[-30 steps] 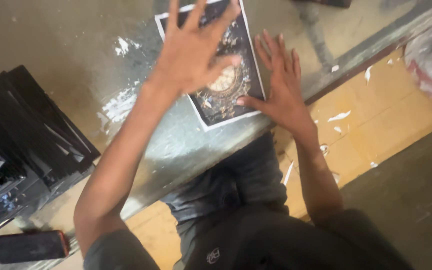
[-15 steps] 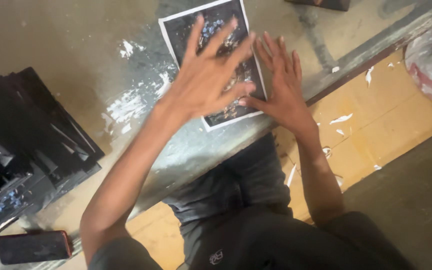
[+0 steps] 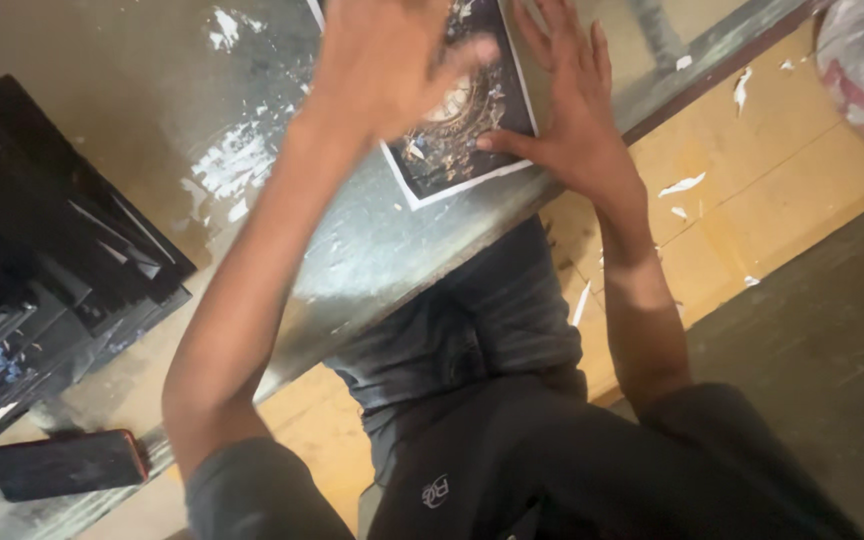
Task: The person assembles a photo frame by hand, placing a printed image of a clock into a white frame backing and pressing the edges to secure it. The person then flips the frame over to smooth the surface and places the finished unit on a stack of similar frames.
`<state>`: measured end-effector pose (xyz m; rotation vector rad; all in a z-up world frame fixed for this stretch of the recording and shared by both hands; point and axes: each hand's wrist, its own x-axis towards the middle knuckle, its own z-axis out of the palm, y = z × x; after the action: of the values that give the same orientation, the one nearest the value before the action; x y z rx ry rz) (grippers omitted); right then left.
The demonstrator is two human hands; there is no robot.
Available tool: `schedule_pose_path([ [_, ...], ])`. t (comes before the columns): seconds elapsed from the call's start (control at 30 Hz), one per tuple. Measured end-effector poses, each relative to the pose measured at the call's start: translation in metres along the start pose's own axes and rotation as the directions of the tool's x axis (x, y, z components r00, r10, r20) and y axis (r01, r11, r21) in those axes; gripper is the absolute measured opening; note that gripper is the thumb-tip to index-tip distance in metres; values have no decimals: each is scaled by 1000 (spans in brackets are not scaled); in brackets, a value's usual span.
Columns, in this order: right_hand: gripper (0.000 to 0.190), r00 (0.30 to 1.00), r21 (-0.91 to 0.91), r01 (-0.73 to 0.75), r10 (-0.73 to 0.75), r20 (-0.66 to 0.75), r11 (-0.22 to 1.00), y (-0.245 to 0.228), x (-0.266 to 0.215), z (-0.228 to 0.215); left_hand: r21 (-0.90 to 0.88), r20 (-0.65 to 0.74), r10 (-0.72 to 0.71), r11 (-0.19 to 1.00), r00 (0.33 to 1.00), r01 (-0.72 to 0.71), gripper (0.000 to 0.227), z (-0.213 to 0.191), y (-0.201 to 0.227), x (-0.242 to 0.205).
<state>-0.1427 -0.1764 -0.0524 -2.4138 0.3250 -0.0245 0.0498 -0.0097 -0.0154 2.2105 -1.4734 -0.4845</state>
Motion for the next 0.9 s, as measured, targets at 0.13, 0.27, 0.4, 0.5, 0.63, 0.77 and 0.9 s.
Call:
schedule_pose_path([
  [0.13, 117, 999, 6, 32, -32, -14, 999, -3, 5, -2, 165, -257, 321, 944, 912, -286, 66, 2, 17, -12],
  [0.27, 122, 1000, -55, 22, -22, 4, 998, -3, 1, 1, -59, 183, -257, 960, 949, 272, 66, -17, -3, 18],
  [0.4, 130, 999, 113, 33, -29, -38, 993, -4, 4, 1, 67, -206, 240, 971, 949, -231, 68, 5, 16, -1],
  [0.5, 127, 1000, 15, 2, -1, -24, 1000, -6, 4, -1, 95, -216, 141, 988, 966, -123, 67, 6, 7, 4],
  [0.63, 124, 1000, 10, -4, 4, -17, 1000, -9, 3, -4, -137, -161, 35, 989, 986, -57, 58, 5, -3, 10],
  [0.77, 126, 999, 15, 11, -10, -39, 1000, -8, 6, -3, -174, -164, -120, 981, 979, 91, 41, 3, -15, 21],
  [0.9, 125, 999, 11, 11, -11, -33, 1000, -9, 5, -2, -273, -164, -43, 962, 985, -3, 48, 3, -15, 21],
])
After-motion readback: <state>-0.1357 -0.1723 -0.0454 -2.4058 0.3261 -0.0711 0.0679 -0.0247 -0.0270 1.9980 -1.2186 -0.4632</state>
